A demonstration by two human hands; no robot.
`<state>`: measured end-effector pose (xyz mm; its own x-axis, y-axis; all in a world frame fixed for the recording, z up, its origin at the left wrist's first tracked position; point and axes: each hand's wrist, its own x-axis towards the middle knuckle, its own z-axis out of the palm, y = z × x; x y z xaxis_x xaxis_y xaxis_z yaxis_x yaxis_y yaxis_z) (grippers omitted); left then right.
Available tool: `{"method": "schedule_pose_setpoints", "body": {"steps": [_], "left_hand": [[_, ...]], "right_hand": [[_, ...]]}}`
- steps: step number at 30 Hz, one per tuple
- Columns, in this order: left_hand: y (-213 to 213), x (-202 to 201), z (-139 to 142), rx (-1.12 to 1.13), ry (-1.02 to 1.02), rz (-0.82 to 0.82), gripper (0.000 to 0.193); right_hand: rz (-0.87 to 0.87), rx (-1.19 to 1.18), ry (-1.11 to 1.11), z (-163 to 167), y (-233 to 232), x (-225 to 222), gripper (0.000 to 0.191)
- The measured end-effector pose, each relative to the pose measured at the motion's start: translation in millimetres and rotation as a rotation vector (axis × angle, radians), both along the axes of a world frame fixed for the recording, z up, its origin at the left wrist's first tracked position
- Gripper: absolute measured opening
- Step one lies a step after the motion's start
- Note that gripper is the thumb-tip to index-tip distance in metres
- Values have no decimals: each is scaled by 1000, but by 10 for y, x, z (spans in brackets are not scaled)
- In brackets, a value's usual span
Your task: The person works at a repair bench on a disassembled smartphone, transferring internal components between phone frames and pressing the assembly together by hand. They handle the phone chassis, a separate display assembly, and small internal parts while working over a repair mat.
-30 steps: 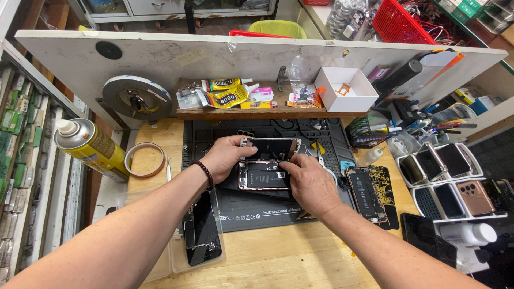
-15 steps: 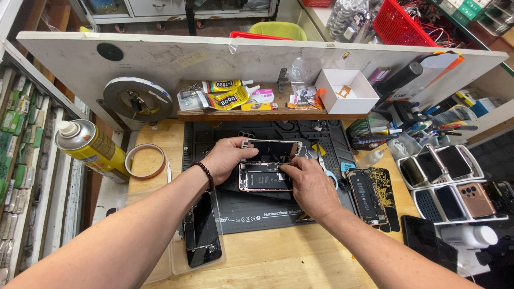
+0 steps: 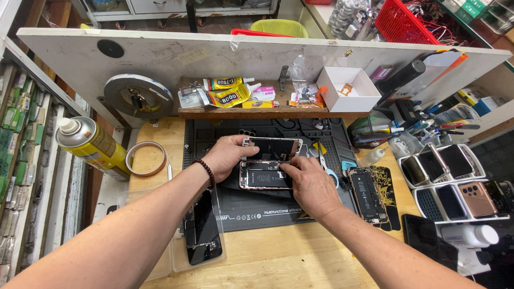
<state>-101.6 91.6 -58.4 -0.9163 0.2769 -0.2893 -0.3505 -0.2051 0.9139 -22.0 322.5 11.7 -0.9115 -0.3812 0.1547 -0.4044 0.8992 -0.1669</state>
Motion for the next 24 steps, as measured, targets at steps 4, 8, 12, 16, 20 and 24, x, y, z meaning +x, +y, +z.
{"method": "schedule_pose_setpoints", "body": {"steps": [4,8,12,16,20,24], "left_hand": [[9,-4,7,-4,4,-2,14],[7,-4,15,13,-7,-8,15],[7,5,20,-13,18,-7,14],[-4,17,40,-26,12,-20,11],[12,36,50,-43,20,-13,10],[13,36,43,-52,36,-8,7]], "right_hand": [[28,52,16,6,1,-5,36],[81,100,68,27,6,7,41],[68,100,69,20,-10,40,42],[70,108,82,12,-20,51,40],[53,102,71,-16,-30,55,39],[51,33,74,-48,6,62,37]]}}
